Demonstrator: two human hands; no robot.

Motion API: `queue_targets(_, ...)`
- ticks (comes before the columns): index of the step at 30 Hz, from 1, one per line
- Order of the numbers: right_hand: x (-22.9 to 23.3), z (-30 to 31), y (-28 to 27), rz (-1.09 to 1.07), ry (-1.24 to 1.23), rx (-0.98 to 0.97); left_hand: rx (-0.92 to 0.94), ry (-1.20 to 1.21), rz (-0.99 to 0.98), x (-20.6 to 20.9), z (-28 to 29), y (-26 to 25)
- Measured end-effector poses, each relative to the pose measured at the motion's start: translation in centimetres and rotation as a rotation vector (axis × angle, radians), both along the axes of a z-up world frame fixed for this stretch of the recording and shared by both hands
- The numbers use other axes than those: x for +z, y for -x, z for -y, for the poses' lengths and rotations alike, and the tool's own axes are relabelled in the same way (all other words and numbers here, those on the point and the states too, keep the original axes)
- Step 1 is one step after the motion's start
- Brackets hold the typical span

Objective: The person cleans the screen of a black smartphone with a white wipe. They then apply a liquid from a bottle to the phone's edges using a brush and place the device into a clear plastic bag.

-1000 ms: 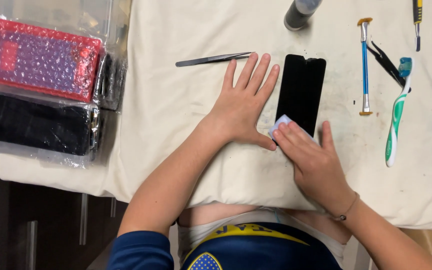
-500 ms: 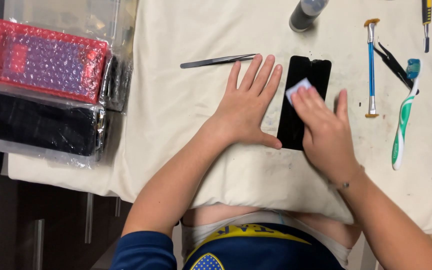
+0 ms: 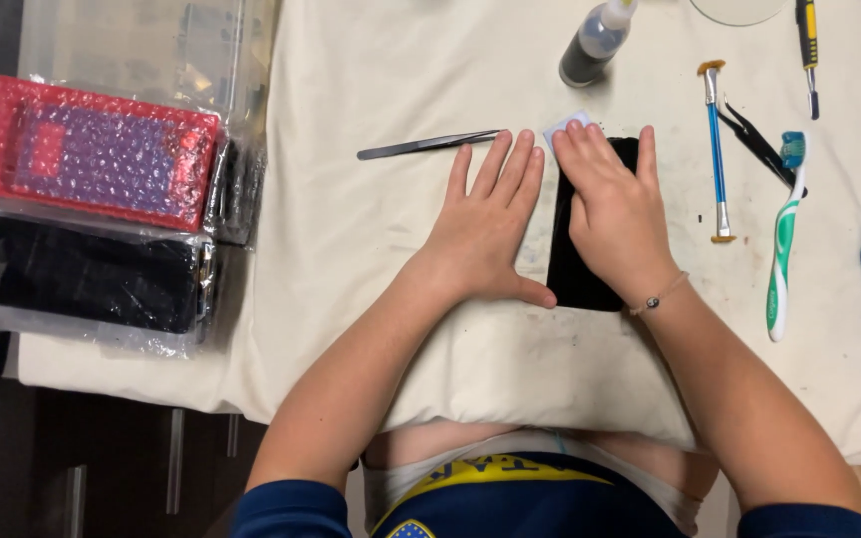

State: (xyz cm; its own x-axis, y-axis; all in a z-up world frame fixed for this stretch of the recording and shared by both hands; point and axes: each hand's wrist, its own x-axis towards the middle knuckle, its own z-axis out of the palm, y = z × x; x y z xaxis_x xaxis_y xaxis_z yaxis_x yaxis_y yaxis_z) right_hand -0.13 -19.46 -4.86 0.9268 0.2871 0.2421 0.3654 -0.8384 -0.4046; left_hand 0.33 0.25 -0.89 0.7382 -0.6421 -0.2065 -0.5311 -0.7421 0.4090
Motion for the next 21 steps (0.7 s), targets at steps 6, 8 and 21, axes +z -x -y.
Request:
queue_targets(6,2.4,-1.8,6.7,0.030,0.108,0.033,-0.001,0.016,0.025,-0.1,-0.1,0.1)
queue_targets(8,1.5,-1.2,7.1,0.005,0.088,0.014,-0.002,0.028,0.030,0.2,0.0,-0.2)
queue_targets(21,1.2,0.6,7.3,-0.073,0.022,0.066,0.016,0.002,0.023,-0.2,0.1,0.3)
